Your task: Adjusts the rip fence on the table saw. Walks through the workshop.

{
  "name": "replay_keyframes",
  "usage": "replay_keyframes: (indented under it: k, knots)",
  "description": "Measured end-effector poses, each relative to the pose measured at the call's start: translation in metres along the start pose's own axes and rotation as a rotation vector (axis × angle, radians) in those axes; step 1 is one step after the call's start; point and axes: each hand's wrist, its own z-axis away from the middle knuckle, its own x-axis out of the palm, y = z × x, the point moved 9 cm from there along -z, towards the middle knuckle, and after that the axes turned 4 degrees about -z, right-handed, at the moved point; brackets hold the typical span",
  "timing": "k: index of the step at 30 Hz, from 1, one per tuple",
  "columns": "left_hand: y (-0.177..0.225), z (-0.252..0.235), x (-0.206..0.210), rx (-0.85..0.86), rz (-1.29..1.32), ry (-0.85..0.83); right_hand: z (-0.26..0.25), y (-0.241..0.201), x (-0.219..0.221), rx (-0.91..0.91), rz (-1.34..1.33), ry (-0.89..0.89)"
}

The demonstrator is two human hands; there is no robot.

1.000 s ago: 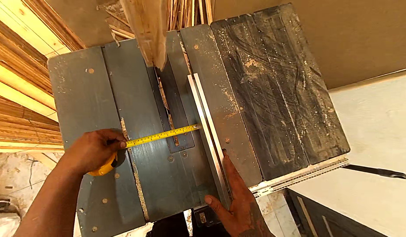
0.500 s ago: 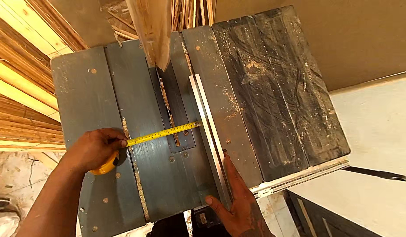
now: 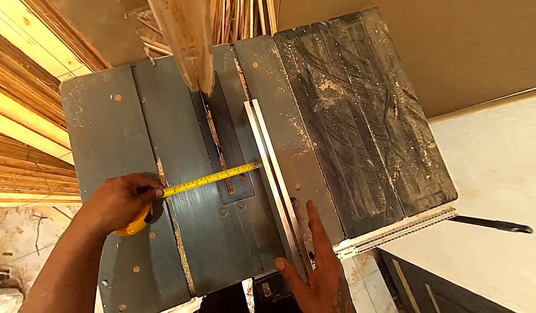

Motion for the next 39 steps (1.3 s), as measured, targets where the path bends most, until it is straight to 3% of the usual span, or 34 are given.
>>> replay_keyframes:
  k: [39]
  knots:
    - [-0.004,0.0,-0.004,0.061,-0.04,0.107,0.002,0.008,0.002,-0.004,0.078,-0.019]
